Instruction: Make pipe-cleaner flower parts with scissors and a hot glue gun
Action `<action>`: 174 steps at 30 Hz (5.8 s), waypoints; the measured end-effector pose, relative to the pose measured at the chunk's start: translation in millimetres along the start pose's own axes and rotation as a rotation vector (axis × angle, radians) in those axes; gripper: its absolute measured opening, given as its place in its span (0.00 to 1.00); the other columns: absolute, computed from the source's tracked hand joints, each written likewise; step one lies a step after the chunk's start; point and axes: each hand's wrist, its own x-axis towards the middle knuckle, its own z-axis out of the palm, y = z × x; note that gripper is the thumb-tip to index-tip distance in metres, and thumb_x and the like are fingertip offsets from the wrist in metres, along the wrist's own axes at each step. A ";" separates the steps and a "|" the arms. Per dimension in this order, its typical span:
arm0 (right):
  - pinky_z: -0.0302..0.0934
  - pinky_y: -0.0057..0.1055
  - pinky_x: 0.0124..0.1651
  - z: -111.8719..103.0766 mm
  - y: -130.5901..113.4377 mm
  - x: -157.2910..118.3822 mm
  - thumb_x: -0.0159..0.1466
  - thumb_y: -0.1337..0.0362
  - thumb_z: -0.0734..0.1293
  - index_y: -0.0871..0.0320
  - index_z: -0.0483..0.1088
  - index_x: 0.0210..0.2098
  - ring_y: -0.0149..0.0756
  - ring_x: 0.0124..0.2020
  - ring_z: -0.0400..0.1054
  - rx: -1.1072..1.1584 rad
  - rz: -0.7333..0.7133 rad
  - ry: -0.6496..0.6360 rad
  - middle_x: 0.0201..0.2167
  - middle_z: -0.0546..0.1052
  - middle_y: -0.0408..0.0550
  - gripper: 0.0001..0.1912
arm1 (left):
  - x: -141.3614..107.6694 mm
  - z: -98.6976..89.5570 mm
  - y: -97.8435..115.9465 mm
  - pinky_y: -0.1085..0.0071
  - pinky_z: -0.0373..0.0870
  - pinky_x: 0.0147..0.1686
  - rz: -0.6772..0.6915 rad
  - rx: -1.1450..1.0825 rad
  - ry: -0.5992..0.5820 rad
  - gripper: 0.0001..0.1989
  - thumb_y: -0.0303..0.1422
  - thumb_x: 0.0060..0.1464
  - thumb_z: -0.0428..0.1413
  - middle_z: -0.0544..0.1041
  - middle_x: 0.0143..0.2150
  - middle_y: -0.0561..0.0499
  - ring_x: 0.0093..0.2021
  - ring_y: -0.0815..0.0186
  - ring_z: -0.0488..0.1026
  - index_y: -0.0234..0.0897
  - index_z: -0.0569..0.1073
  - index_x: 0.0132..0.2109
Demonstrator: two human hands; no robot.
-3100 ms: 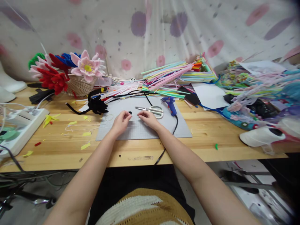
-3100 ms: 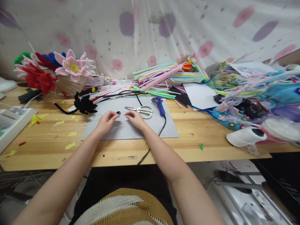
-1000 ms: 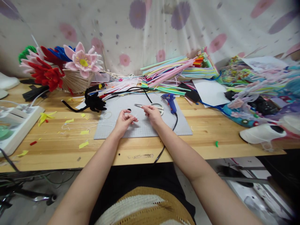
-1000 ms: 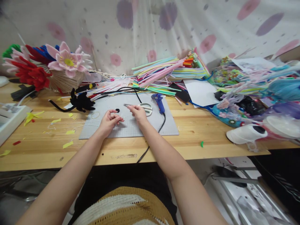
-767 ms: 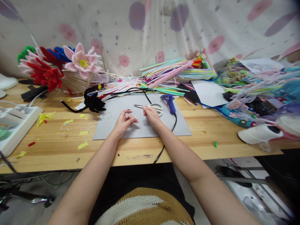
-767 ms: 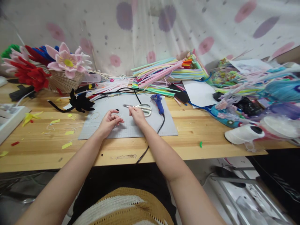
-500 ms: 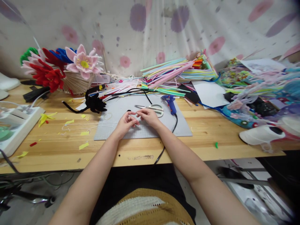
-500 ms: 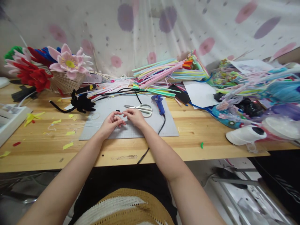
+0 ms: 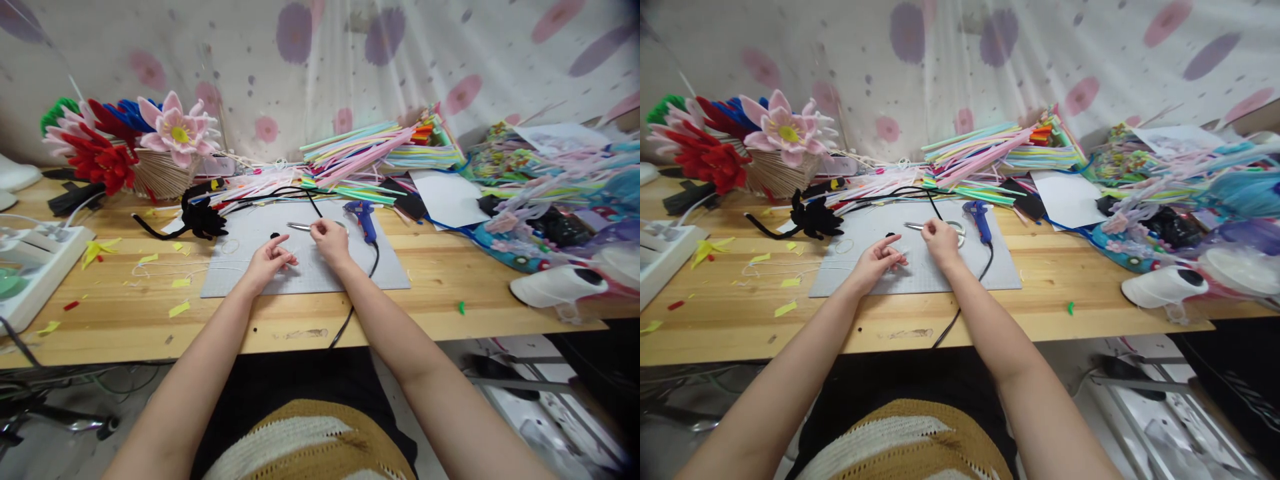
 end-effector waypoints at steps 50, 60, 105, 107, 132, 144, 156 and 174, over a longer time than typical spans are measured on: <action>0.42 0.24 0.21 9.5 -15.1 -17.2 0.45 0.53 0.70 0.62 0.77 0.31 0.21 0.18 0.51 0.694 0.362 -0.443 0.20 0.71 0.42 0.20 | -0.7 2.5 3.9 0.76 0.64 0.23 0.032 -0.052 0.105 0.33 0.35 0.40 0.62 0.74 0.25 0.55 0.29 0.66 0.75 0.32 0.60 0.54; 0.39 0.25 0.20 10.1 -14.8 -17.3 0.46 0.52 0.69 0.61 0.76 0.32 0.20 0.17 0.47 0.699 0.360 -0.414 0.19 0.68 0.39 0.20 | 2.6 1.9 -2.2 0.73 0.70 0.27 0.140 -0.028 0.192 0.30 0.34 0.39 0.62 0.74 0.32 0.53 0.35 0.65 0.75 0.36 0.61 0.49; 0.63 0.23 0.34 -34.2 -21.8 28.5 0.52 0.64 0.70 0.59 0.69 0.26 0.30 0.37 0.71 1.104 0.491 -0.175 0.30 0.75 0.44 0.06 | -8.9 -9.4 18.1 0.56 0.59 0.52 0.482 0.943 0.505 0.16 0.31 0.48 0.54 0.73 0.48 0.41 0.51 0.55 0.66 0.36 0.70 0.46; 0.65 0.24 0.35 -34.4 -34.7 38.8 0.55 0.65 0.68 0.59 0.67 0.26 0.30 0.37 0.71 1.098 0.471 -0.179 0.28 0.75 0.44 0.06 | -16.2 13.0 12.8 0.57 0.58 0.54 0.640 1.032 0.269 0.14 0.31 0.52 0.50 0.72 0.49 0.41 0.53 0.56 0.65 0.36 0.70 0.46; 0.69 0.24 0.34 -35.3 -61.9 76.2 0.60 0.60 0.64 0.59 0.68 0.34 0.27 0.33 0.71 1.035 0.306 -0.175 0.29 0.76 0.44 0.08 | -50.2 -73.2 27.8 0.52 0.60 0.52 0.409 1.592 0.228 0.17 0.37 0.55 0.44 0.77 0.40 0.41 0.46 0.53 0.71 0.37 0.75 0.43; 0.67 0.20 0.32 -42.0 -63.1 79.1 0.59 0.64 0.65 0.60 0.67 0.28 0.24 0.31 0.70 1.025 0.297 -0.190 0.29 0.76 0.43 0.05 | -23.5 -146.9 17.0 0.57 0.48 0.61 0.182 1.587 -0.019 0.30 0.44 0.58 0.38 0.56 0.64 0.42 0.64 0.58 0.51 0.32 0.59 0.61; 0.62 0.18 0.26 -76.9 -42.8 80.6 0.55 0.60 0.69 0.59 0.66 0.27 0.21 0.23 0.66 0.928 0.155 -0.094 0.29 0.76 0.41 0.09 | -67.1 -216.1 53.8 0.59 0.57 0.50 0.187 2.090 0.167 0.22 0.41 0.56 0.40 0.77 0.39 0.42 0.41 0.57 0.68 0.33 0.73 0.41; 0.49 0.25 0.24 -90.1 42.2 22.7 0.56 0.60 0.63 0.59 0.63 0.22 0.25 0.17 0.55 0.161 0.145 -0.042 0.15 0.67 0.40 0.10 | -64.2 -203.4 99.6 0.74 0.74 0.31 0.040 0.067 0.498 0.17 0.15 0.43 0.51 0.77 0.22 0.52 0.27 0.71 0.75 0.37 0.71 0.38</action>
